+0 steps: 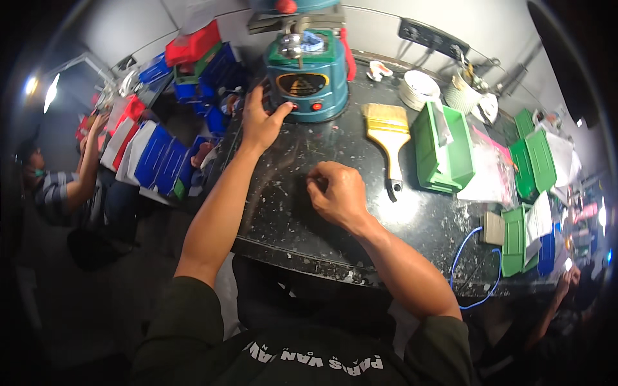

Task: The person operates a dental pindex machine to drill holes in a dental model, using their hands to position the model and activate the machine's drilling mechanism.

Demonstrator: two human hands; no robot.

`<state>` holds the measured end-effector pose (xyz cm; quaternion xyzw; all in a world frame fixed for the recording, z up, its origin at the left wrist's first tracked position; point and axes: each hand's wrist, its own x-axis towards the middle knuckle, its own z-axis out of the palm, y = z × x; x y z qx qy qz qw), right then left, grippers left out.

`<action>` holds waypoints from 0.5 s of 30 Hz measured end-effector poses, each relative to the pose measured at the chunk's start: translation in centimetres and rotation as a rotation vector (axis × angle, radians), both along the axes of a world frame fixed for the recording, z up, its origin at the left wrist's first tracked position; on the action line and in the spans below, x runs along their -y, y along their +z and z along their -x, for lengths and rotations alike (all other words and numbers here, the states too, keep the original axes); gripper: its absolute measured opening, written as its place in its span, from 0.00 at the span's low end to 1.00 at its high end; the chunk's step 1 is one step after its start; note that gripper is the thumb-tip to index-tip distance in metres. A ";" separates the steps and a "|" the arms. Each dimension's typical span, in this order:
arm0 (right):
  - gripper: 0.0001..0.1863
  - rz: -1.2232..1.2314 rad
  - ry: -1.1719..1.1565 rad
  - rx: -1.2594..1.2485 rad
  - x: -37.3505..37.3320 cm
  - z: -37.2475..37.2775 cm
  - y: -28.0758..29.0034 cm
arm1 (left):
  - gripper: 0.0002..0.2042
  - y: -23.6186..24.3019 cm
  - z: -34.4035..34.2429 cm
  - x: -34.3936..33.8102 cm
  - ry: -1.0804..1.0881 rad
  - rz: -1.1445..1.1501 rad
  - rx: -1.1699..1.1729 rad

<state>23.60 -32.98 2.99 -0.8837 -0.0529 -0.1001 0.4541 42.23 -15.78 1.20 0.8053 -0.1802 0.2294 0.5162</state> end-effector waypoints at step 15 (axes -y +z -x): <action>0.07 0.040 -0.016 0.011 0.2 0.0 0.5 | 0.41 0.4 0.8 0.7 0.041 0.001 -0.034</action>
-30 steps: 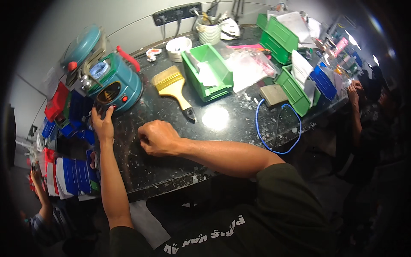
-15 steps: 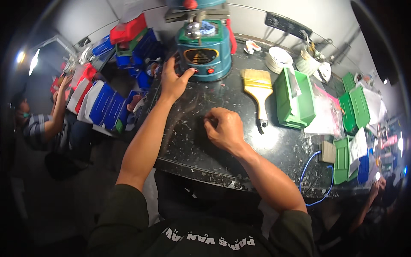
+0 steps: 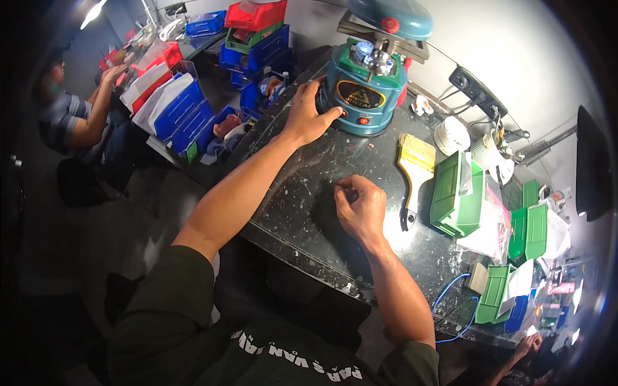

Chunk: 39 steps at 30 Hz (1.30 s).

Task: The person operates a dental pindex machine to drill holes in a dental model, using their hands to position the model and activate the machine's drilling mechanism.

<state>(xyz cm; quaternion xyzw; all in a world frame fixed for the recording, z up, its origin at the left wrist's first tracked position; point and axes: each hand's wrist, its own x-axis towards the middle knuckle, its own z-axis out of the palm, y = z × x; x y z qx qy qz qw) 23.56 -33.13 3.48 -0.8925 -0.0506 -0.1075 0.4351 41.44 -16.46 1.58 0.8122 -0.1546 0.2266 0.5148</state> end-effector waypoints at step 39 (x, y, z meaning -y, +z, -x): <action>0.06 0.012 -0.015 -0.060 -0.2 0.2 0.4 | 0.39 0.3 0.3 0.3 0.011 0.009 -0.033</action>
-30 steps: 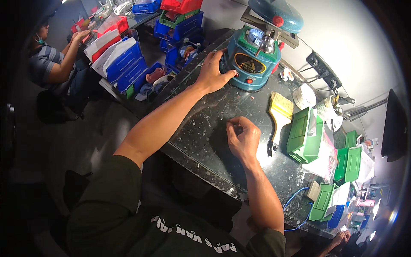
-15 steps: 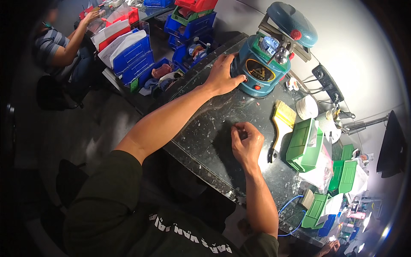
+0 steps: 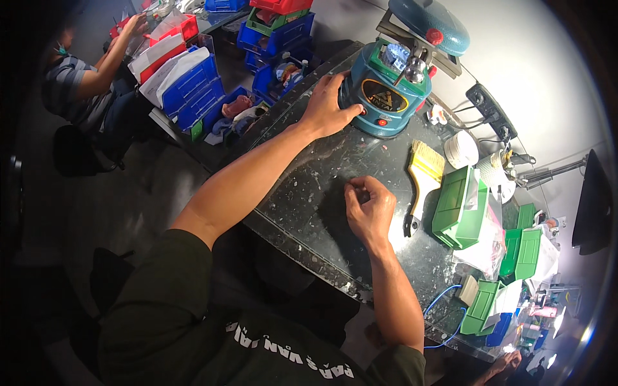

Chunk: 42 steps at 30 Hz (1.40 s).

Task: The person operates a dental pindex machine to drill holes in a dental model, using their hands to position the model and activate the machine's drilling mechanism.

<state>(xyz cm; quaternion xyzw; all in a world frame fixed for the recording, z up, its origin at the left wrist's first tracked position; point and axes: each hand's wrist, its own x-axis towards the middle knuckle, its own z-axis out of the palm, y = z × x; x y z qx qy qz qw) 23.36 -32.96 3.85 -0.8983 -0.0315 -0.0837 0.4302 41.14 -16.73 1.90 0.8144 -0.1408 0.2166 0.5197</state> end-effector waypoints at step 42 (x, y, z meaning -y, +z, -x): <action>0.07 -0.032 0.007 0.050 0.1 -0.1 -0.5 | 0.40 0.1 0.0 0.0 0.008 -0.011 0.032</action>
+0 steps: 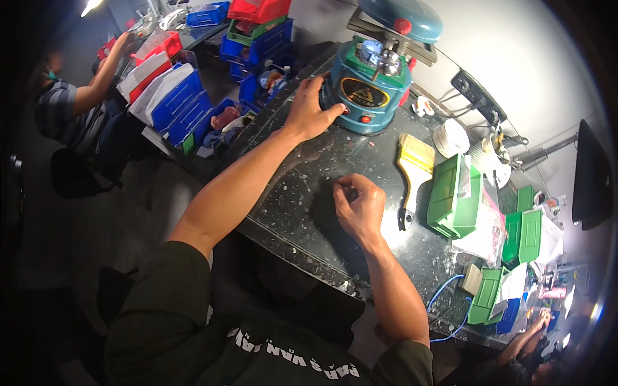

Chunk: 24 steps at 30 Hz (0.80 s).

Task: The person operates a dental pindex machine to drill holes in a dental model, using their hands to position the model and activate the machine's drilling mechanism.

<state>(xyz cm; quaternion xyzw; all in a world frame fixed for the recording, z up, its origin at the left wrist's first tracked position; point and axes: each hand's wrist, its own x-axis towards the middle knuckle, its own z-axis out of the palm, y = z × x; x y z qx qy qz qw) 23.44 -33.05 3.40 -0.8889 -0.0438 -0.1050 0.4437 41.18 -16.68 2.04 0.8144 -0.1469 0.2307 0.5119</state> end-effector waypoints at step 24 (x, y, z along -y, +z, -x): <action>0.07 0.032 0.011 -0.013 0.0 -0.1 -0.1 | 0.38 0.0 -0.1 -0.5 -0.021 -0.024 0.009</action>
